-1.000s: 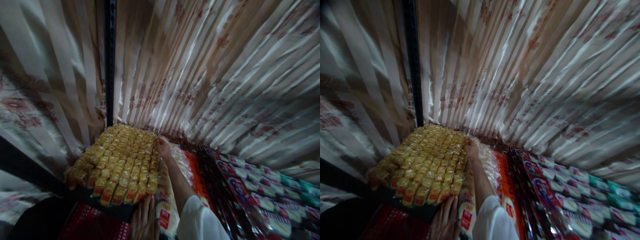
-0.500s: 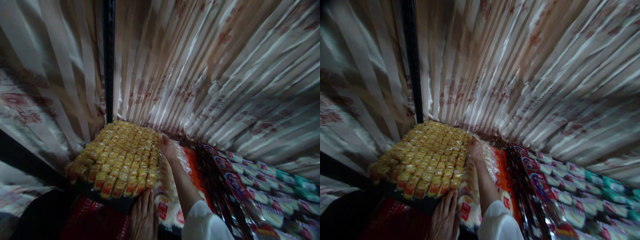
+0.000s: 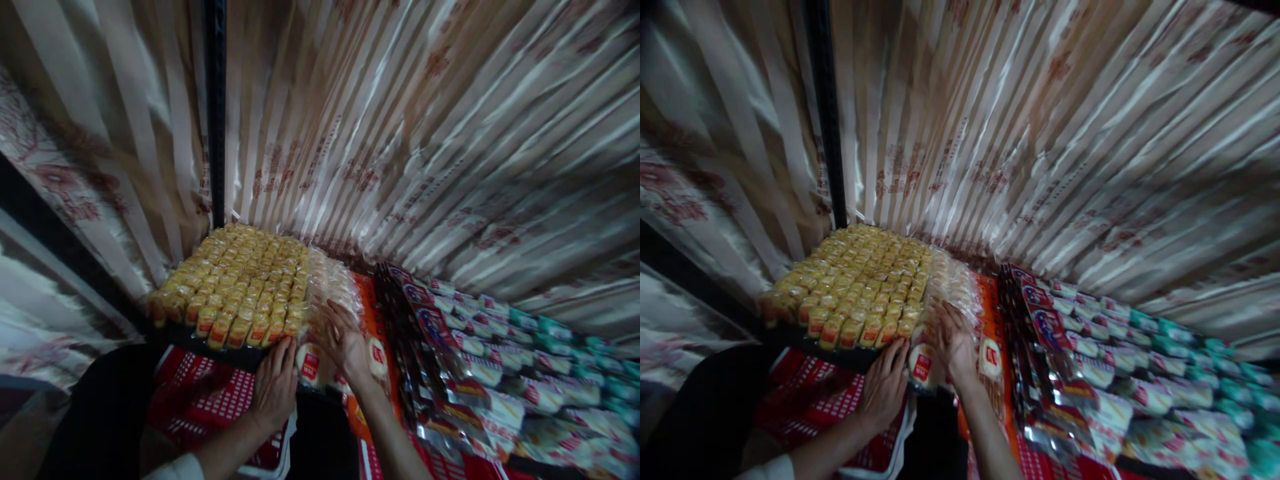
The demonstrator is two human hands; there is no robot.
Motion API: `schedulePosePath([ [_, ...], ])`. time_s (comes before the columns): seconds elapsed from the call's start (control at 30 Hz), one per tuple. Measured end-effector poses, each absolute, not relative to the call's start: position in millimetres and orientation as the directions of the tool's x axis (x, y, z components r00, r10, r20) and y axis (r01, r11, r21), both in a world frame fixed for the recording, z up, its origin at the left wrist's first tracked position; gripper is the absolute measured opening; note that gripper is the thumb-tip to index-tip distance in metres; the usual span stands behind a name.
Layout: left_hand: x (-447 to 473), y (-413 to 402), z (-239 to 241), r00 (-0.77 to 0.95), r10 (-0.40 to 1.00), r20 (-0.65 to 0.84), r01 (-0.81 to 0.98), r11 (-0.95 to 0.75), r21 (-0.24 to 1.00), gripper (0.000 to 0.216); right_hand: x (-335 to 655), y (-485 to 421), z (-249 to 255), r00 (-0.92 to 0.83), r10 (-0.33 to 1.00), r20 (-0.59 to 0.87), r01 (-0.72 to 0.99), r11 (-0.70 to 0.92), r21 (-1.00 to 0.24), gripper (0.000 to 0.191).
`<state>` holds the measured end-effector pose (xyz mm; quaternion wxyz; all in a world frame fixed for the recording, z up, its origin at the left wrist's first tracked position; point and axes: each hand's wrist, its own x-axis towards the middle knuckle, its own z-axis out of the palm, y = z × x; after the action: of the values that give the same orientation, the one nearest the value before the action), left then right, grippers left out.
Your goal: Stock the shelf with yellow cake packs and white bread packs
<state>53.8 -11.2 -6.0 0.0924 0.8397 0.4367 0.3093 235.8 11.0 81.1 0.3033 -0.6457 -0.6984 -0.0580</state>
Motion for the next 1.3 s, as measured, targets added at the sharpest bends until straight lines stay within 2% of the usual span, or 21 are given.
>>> schedulePosePath([
  [0.13, 46, -13, -8, 0.438, 0.766, 0.471, 0.608, -0.638, 0.473, 0.046, 214, -23, 66, -0.03, 0.842, 0.538, 0.947, 0.195, -0.254, 0.041],
  [0.33, 40, -15, 3, 0.436, 0.79, 0.431, 0.568, -0.613, 0.55, 0.046, 200, -51, 39, -0.148, 0.86, 0.488, 0.968, 0.228, -0.107, 0.039],
  [0.47, 42, -14, 11, 0.448, 0.812, 0.374, 0.565, -0.581, 0.585, 0.048, 202, -54, 31, -0.171, 0.849, 0.5, 0.959, 0.26, -0.113, 0.035],
  [0.63, 27, -23, 15, 0.41, 0.824, 0.391, 0.535, -0.564, 0.628, 0.046, 193, -56, 33, -0.185, 0.843, 0.505, 0.946, 0.292, -0.141, 0.043],
  [0.8, -16, -21, 13, 0.126, 0.905, 0.406, 0.556, -0.403, 0.727, 0.038, 157, -54, 18, -0.158, 0.812, 0.562, 0.896, 0.357, -0.263, 0.04],
  [0.97, -53, 4, 5, -0.206, 0.917, 0.341, 0.534, -0.187, 0.825, 0.035, 100, -45, 3, -0.091, 0.878, 0.471, 0.811, 0.339, -0.476, 0.037],
  [1.13, -67, 21, 1, -0.22, 0.919, 0.327, 0.549, -0.161, 0.82, 0.038, 64, -35, 4, -0.03, 0.896, 0.444, 0.75, 0.314, -0.582, 0.035],
  [1.3, -70, 22, 2, -0.159, 0.909, 0.386, 0.569, -0.235, 0.788, 0.036, 70, -33, 7, 0.037, 0.898, 0.439, 0.748, 0.266, -0.607, 0.034],
])
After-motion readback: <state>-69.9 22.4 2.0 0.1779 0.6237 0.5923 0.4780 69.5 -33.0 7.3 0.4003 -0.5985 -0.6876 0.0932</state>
